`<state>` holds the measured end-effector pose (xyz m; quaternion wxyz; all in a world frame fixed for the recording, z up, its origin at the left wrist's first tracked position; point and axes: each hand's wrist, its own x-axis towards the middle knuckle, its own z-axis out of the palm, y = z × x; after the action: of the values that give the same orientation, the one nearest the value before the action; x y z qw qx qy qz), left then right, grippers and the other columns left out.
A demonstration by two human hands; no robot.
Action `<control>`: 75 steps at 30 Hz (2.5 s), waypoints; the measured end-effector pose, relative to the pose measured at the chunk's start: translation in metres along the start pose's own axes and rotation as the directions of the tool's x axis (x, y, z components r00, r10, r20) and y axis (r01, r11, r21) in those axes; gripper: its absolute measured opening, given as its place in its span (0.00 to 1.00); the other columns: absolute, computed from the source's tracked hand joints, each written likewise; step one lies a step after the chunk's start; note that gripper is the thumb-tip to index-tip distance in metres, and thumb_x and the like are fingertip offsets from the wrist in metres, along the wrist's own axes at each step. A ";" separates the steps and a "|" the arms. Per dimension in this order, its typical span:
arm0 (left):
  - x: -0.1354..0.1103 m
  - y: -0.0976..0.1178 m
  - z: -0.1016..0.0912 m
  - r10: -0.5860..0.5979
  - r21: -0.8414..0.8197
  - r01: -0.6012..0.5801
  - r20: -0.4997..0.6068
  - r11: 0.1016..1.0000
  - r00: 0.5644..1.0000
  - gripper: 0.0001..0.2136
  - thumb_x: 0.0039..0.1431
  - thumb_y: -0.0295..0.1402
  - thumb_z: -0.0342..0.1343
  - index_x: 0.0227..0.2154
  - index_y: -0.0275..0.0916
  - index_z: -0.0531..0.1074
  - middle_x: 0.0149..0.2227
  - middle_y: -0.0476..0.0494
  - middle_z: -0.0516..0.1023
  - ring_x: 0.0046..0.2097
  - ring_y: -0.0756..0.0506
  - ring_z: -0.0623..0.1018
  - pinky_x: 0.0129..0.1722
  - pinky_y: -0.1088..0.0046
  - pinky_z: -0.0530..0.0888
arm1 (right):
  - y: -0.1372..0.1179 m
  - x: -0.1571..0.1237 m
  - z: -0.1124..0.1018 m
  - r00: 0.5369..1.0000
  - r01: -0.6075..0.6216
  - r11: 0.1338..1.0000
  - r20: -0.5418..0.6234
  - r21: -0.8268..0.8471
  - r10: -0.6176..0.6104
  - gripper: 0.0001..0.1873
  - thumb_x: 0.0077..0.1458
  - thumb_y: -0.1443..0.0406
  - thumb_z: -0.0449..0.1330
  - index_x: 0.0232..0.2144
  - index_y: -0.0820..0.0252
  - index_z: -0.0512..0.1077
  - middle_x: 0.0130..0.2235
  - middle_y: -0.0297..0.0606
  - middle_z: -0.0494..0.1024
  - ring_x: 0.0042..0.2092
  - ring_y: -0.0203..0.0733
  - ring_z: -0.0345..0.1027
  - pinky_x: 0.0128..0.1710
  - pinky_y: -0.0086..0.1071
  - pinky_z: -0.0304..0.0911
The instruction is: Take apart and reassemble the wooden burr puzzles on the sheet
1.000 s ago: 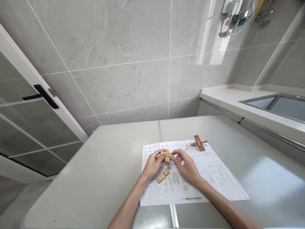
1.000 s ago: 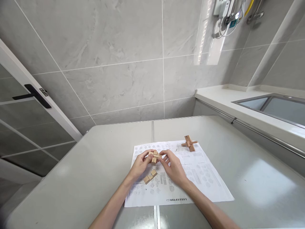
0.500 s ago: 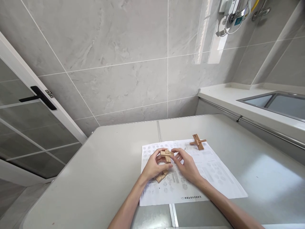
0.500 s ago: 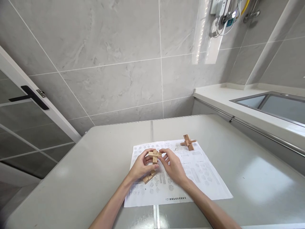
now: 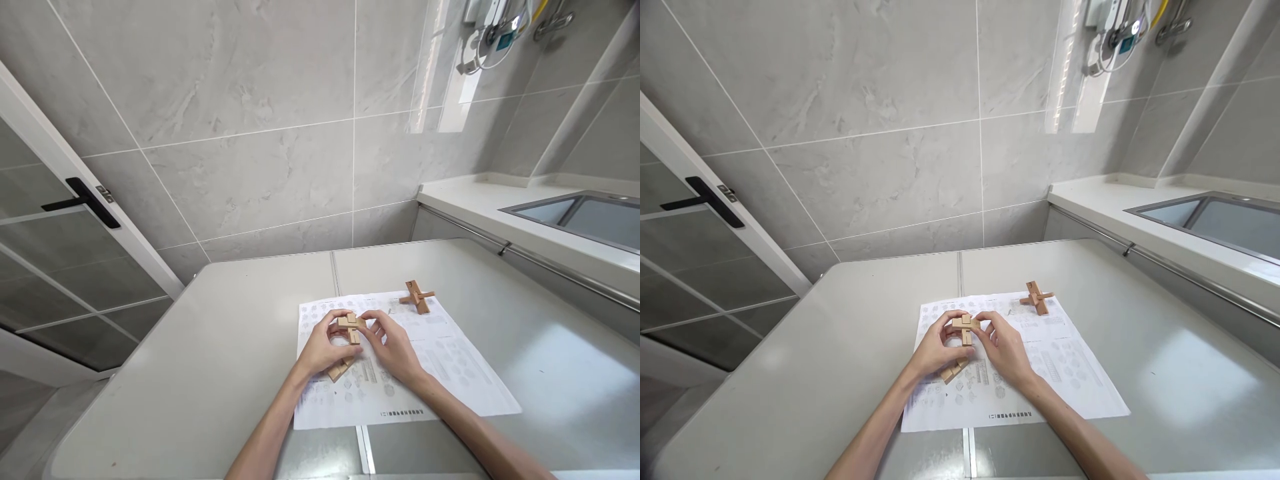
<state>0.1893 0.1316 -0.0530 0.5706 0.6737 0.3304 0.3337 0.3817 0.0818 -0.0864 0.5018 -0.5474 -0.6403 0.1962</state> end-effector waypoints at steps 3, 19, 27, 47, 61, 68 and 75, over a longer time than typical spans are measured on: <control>0.001 -0.002 0.002 -0.001 -0.018 0.000 -0.029 1.000 1.000 0.33 0.46 0.34 0.75 0.56 0.45 0.72 0.52 0.40 0.80 0.50 0.40 0.80 0.52 0.63 0.76 | 0.005 0.002 0.000 1.000 -0.017 0.999 0.015 0.035 0.017 0.16 0.69 0.50 0.56 0.49 0.53 0.71 0.43 0.41 0.82 0.30 0.42 0.73 0.30 0.36 0.72; 0.007 -0.010 -0.007 -0.075 -0.157 0.024 -0.328 0.987 0.942 0.32 0.51 0.37 0.74 0.58 0.46 0.69 0.50 0.40 0.83 0.47 0.42 0.81 0.53 0.57 0.76 | -0.001 -0.007 0.001 0.858 0.219 0.975 0.466 0.047 -0.216 0.10 0.59 0.58 0.70 0.43 0.49 0.78 0.49 0.40 0.75 0.46 0.48 0.74 0.46 0.41 0.74; 0.007 -0.009 -0.006 -0.075 -0.138 0.027 -0.357 0.990 0.931 0.34 0.51 0.38 0.74 0.60 0.44 0.68 0.49 0.38 0.83 0.48 0.41 0.82 0.52 0.58 0.77 | 0.004 0.001 -0.001 0.950 0.001 1.000 0.313 0.009 -0.004 0.11 0.65 0.53 0.62 0.40 0.52 0.74 0.35 0.36 0.76 0.35 0.45 0.69 0.37 0.38 0.66; 0.003 -0.011 0.014 0.087 -0.215 -0.105 -0.091 0.971 0.992 0.34 0.50 0.35 0.76 0.58 0.46 0.69 0.60 0.38 0.75 0.55 0.39 0.79 0.56 0.60 0.74 | 0.020 0.008 -0.001 0.766 -0.641 0.187 0.604 0.744 0.222 0.15 0.57 0.56 0.73 0.38 0.58 0.75 0.32 0.31 0.70 0.30 0.31 0.60 0.30 0.26 0.60; 0.000 -0.004 0.013 0.137 0.170 -0.100 -0.224 0.980 0.965 0.32 0.50 0.37 0.74 0.58 0.46 0.71 0.56 0.40 0.78 0.51 0.41 0.78 0.52 0.61 0.74 | 0.010 0.012 -0.010 0.782 -0.621 0.320 0.589 0.715 0.201 0.20 0.62 0.54 0.68 0.52 0.56 0.80 0.53 0.44 0.82 0.59 0.51 0.71 0.68 0.46 0.58; 0.001 -0.008 0.014 0.228 0.342 -0.147 -0.212 0.928 0.950 0.30 0.53 0.38 0.72 0.59 0.48 0.71 0.55 0.43 0.79 0.46 0.43 0.78 0.48 0.63 0.75 | 0.003 0.015 -0.013 0.799 -0.594 0.353 0.579 0.723 0.160 0.22 0.63 0.48 0.64 0.51 0.55 0.81 0.54 0.44 0.82 0.63 0.55 0.69 0.69 0.48 0.56; 0.000 -0.003 0.008 0.172 0.306 -0.137 -0.090 0.942 0.981 0.30 0.50 0.36 0.73 0.57 0.48 0.73 0.54 0.43 0.79 0.48 0.41 0.78 0.50 0.63 0.74 | 0.003 0.015 -0.016 0.780 -0.611 0.422 0.599 0.669 0.180 0.22 0.62 0.51 0.67 0.50 0.59 0.81 0.54 0.48 0.81 0.61 0.55 0.70 0.67 0.48 0.60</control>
<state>0.1955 0.1274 -0.0566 0.4143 0.7555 0.3556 0.3621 0.3989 0.0911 -0.0759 0.4784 -0.3161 -0.4060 0.7116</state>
